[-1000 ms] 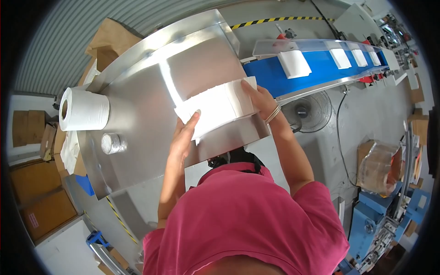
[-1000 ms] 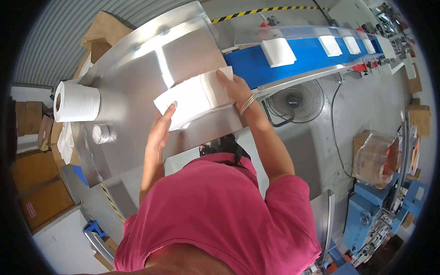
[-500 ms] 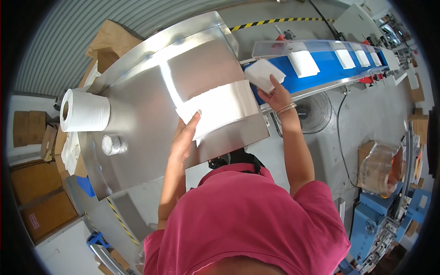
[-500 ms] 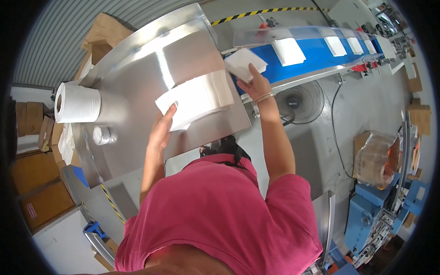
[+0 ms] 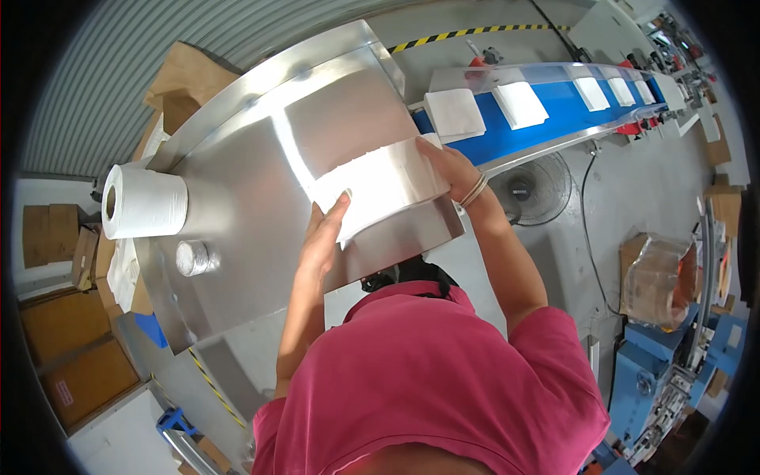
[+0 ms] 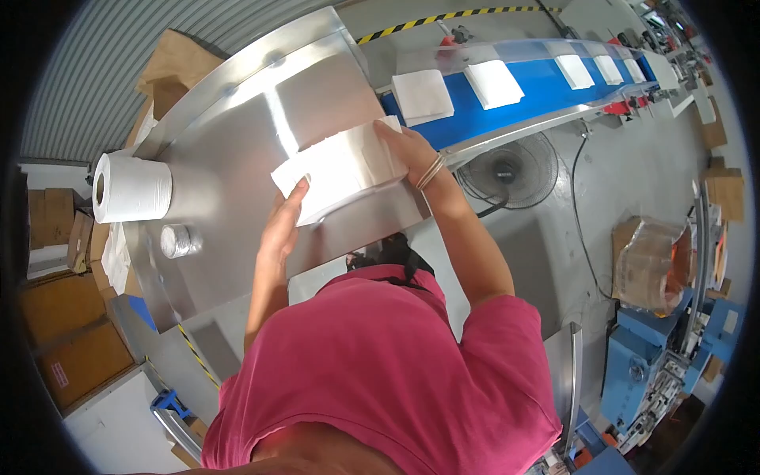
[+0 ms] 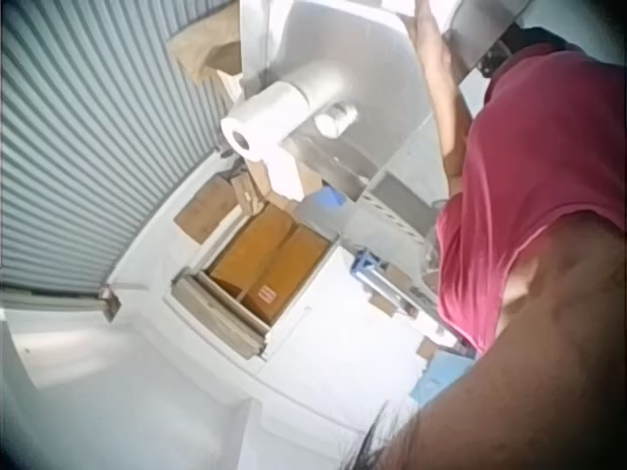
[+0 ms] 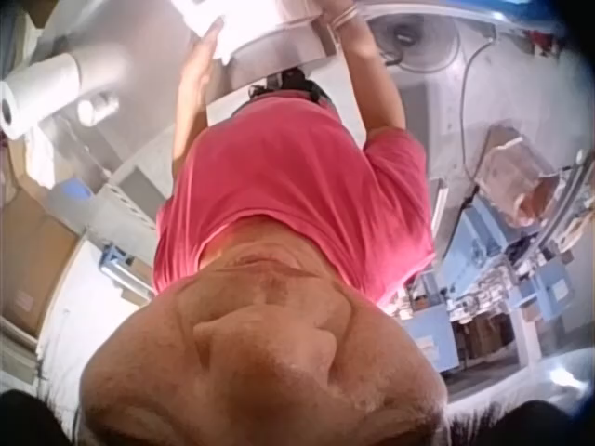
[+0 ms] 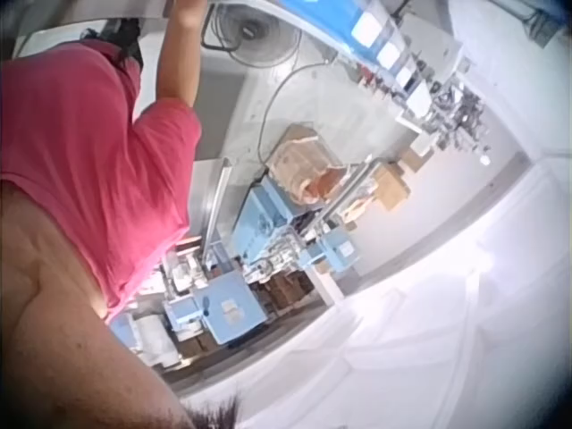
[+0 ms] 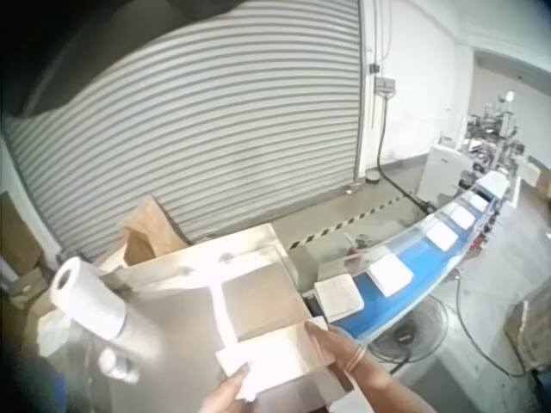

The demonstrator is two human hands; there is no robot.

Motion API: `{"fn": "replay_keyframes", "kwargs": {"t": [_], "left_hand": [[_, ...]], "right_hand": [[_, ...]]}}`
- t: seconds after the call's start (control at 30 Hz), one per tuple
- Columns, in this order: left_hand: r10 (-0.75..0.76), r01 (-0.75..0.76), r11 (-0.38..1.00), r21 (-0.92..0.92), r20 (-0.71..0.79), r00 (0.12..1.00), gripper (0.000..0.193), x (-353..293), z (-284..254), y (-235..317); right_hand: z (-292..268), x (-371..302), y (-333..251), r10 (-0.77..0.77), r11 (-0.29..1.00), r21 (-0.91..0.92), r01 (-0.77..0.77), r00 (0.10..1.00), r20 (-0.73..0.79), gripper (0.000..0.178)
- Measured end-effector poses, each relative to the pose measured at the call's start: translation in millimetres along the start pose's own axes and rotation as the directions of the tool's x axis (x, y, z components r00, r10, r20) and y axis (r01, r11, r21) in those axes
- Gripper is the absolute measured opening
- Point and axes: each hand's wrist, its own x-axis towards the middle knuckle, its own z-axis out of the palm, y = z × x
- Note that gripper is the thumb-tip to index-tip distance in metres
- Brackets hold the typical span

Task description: Sorting stacks of paper napkins from a production line and placing them onto a conveyor belt for packaging.

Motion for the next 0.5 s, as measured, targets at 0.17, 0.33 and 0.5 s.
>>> {"fn": "replay_keyframes", "kwargs": {"t": [0.17,0.33,0.5], "left_hand": [[-0.010,0.010,1.000,0.003,0.016,1.000,0.122,-3.3,2.4,3.7],[-0.077,0.077,0.997,-0.012,-0.011,0.997,0.121,-7.2,0.7,4.0],[0.007,-0.004,0.999,-0.047,0.060,0.998,0.120,5.0,3.4,1.7]], "right_hand": [[-5.2,3.7,11.6,-0.210,0.917,-0.363,0.164,0.973,-0.091,0.053],[-6.9,-10.3,3.6,-0.324,0.247,-0.969,-0.002,0.942,-0.085,0.057],[-61.8,29.8,1.7,-0.018,0.902,0.411,0.135,0.962,-0.274,0.034]]}}
